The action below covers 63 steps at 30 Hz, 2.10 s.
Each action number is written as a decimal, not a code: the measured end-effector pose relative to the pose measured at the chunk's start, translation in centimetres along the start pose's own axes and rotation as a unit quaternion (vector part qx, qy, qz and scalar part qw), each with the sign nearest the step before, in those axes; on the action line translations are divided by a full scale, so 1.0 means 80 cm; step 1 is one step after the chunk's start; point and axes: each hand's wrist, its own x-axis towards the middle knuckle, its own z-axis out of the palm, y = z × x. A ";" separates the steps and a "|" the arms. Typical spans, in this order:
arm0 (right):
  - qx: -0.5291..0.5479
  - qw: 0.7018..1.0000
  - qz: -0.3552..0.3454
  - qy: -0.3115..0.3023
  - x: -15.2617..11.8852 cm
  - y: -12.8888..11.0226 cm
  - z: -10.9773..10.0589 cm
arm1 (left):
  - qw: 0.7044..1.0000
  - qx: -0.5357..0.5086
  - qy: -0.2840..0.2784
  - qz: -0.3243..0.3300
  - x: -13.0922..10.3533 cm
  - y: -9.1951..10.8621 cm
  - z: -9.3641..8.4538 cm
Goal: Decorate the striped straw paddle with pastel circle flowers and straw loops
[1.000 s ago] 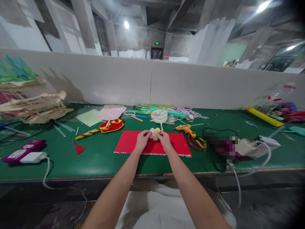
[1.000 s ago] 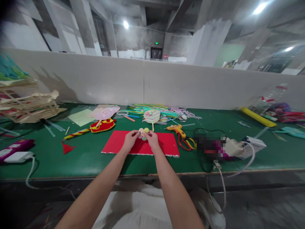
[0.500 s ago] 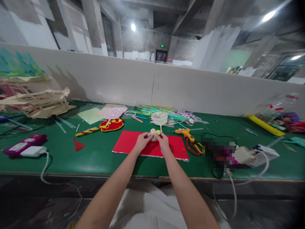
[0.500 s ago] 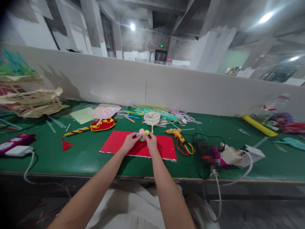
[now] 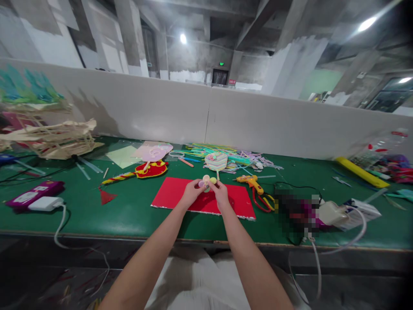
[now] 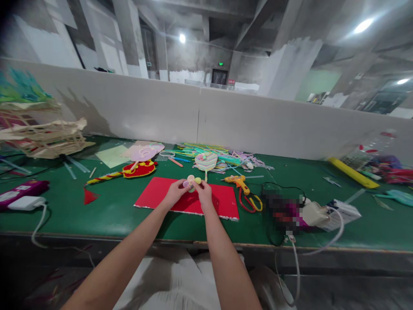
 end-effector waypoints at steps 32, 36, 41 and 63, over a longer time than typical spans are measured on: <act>-0.065 0.995 -0.034 -0.068 -0.002 -0.002 0.004 | 0.989 -0.089 0.108 -0.043 0.004 -0.010 -0.006; -0.064 0.996 -0.029 -0.063 -0.003 -0.003 0.004 | 0.989 -0.094 0.107 -0.045 0.004 -0.010 -0.006; -0.049 0.998 -0.005 -0.045 -0.004 -0.003 0.005 | 0.988 -0.094 0.111 -0.048 0.005 -0.011 -0.005; -0.011 0.999 0.036 -0.001 -0.003 -0.007 0.003 | 0.992 -0.101 0.061 -0.036 0.008 -0.016 -0.005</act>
